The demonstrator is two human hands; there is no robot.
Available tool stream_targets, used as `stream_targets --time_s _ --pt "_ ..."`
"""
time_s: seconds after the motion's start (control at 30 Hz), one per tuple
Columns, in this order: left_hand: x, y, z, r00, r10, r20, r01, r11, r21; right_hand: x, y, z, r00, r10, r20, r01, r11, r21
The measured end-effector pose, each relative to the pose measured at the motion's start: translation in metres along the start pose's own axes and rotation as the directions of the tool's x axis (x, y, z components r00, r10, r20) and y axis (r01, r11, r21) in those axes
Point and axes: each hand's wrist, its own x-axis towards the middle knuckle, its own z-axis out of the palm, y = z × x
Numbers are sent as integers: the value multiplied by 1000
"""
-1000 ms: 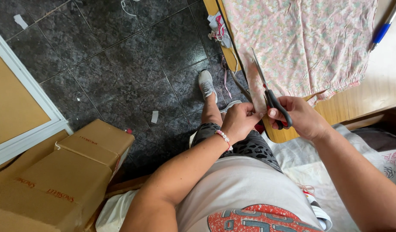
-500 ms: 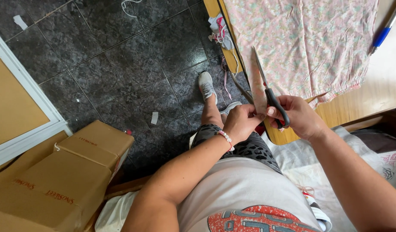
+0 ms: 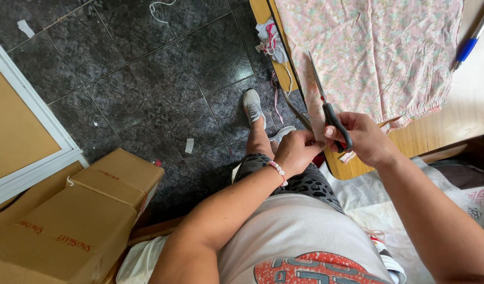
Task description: The person uses scissors to cut a piece of light-colored floral fabric laid out on a wooden table. They trim the edges and cut a curved shape from the material, then fold the fabric to inspect the result.
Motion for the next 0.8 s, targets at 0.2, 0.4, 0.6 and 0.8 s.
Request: stream_targets --time_s 0.2,0.4,0.6,0.8 --pt "0 2 -3 1000 13 18 -13 1000 -3 1 -15 13 1000 -12 -14 12 1000 7" --pt "-2 3 -3 999 23 28 -23 1000 -1 8 -36 20 1000 -25 -3 25 1000 -12" --pt "2 -2 2 1000 31 -4 -31 1000 5 18 -14 10 999 -32 -28 32 999 -15" --pt "-3 5 -2 999 34 -2 -34 999 15 24 -4 6 999 -29 -44 28 1000 -13"
